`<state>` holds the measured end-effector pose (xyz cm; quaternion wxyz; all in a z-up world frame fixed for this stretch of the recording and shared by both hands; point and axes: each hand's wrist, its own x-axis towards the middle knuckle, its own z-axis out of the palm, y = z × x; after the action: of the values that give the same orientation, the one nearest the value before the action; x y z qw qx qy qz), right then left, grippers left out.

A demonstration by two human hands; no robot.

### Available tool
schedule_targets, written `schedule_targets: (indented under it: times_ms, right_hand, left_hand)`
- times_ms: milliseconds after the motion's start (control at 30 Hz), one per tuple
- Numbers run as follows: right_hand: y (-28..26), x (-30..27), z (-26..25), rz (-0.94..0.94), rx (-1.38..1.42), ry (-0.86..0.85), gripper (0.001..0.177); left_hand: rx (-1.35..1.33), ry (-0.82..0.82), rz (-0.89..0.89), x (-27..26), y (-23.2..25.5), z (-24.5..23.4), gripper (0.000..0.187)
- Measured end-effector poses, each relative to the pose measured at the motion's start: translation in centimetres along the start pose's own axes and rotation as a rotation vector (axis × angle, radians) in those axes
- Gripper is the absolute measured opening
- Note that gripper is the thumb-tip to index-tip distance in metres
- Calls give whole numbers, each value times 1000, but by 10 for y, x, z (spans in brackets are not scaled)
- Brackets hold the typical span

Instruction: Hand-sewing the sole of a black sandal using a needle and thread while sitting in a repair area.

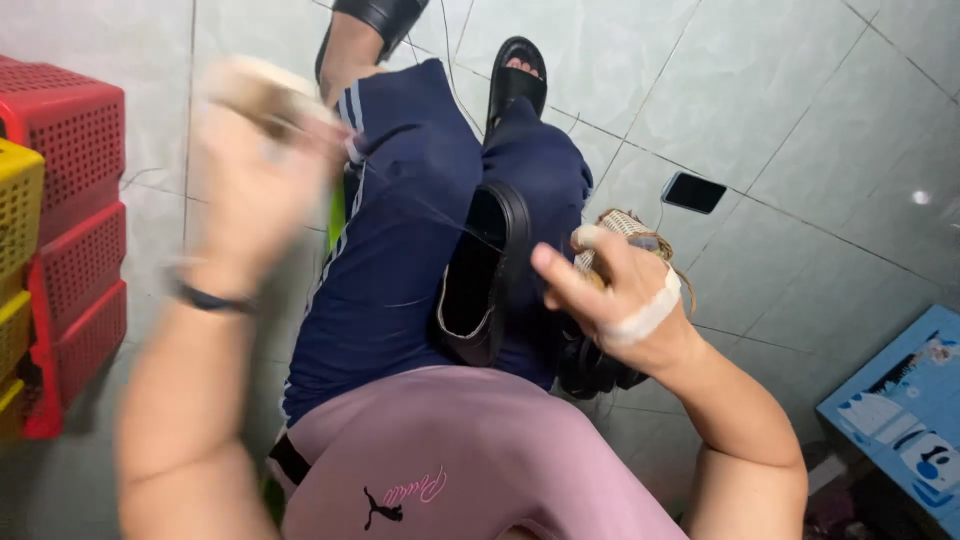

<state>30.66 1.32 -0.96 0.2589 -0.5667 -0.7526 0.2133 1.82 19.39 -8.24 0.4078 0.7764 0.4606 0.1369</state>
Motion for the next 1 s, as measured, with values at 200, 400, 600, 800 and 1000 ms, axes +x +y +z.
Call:
schedule_targets:
  times_ms: [200, 400, 600, 800, 1000]
  right_hand:
    - [-3, 1, 4, 63, -148, -252, 41]
    - [-4, 6, 2, 32, -230, -306, 54]
    - [-9, 11, -3, -7, -398, -342, 56]
    - [-13, 21, 26, -105, -452, -281, 29]
    - [-18, 17, 15, 150, -198, -354, 33]
  left_hand:
    - [267, -16, -293, -14, 15, -31, 34]
    - [-188, -150, 565, -18, 68, 40, 31]
    - [-23, -122, 632, -8, 64, 66, 46]
    - [-76, -67, 662, -7, 59, 75, 49]
    - [-398, -257, 112, 8, 31, -13, 19]
